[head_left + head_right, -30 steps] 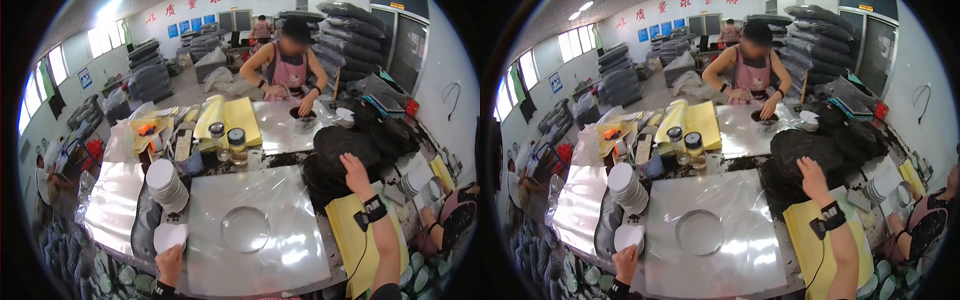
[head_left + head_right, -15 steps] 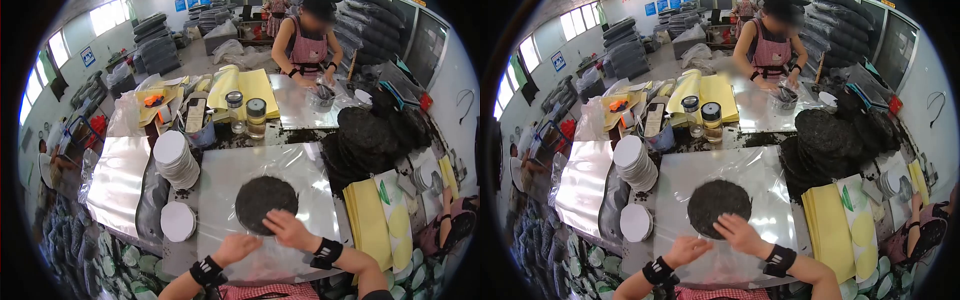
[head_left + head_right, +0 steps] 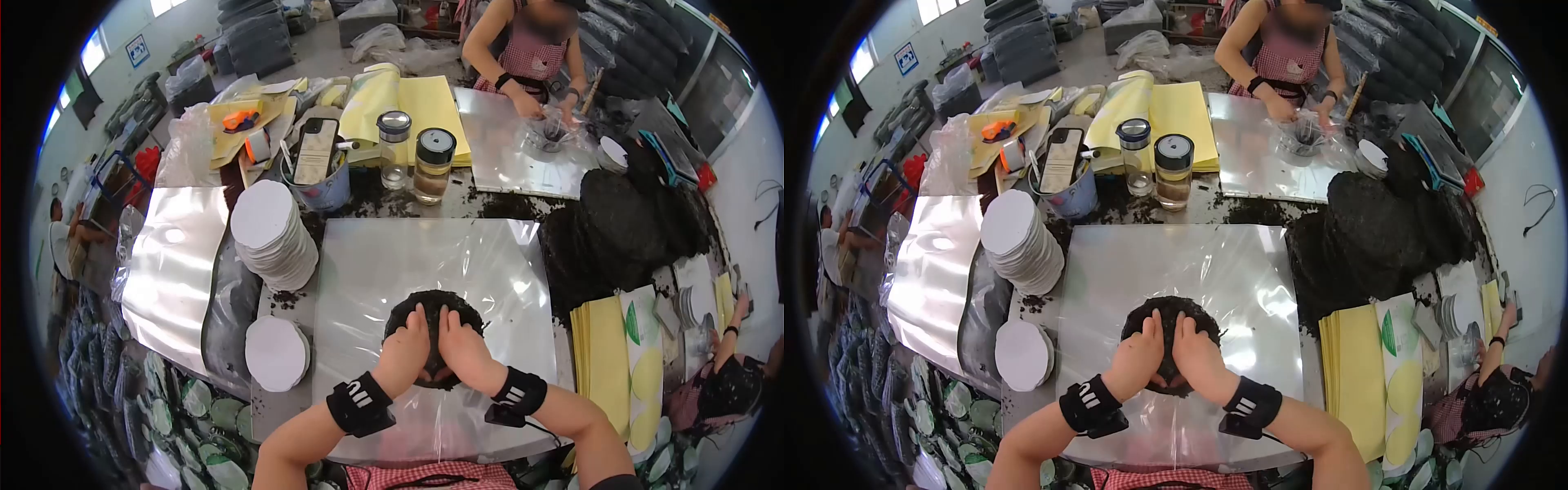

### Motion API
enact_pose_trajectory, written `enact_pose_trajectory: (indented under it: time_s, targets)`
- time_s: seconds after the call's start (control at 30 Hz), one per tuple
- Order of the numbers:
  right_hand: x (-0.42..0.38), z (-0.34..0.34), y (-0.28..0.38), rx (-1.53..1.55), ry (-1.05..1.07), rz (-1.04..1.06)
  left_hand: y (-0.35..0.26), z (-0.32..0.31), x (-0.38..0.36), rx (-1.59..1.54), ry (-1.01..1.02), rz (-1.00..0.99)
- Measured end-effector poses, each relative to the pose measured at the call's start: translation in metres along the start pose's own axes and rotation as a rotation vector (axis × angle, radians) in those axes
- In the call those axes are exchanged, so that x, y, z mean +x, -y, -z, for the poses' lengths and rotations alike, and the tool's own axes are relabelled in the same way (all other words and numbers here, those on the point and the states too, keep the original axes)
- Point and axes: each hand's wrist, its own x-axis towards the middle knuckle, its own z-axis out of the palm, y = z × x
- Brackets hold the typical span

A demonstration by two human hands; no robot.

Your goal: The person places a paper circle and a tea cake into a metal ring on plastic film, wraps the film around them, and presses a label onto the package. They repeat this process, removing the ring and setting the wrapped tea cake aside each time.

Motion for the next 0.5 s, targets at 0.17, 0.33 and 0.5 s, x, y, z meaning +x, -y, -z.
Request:
enact_pose_trajectory:
  time_s: [0.17,0.33,0.5]
  targets:
    - [0.02,-0.029,-0.009,0.102,0.01,0.024,0.013,-0.044,0.03,0.023,0.104,-0.1]
    - [0.011,-0.007,-0.005,0.105,0.077,0.02,0.034,-0.009,0.037,-0.18,0.184,-0.206]
    - [0.007,-0.005,0.003,0.157,-0.15,0.318,0.08,0.012,0.049,-0.178,-0.515,0.058]
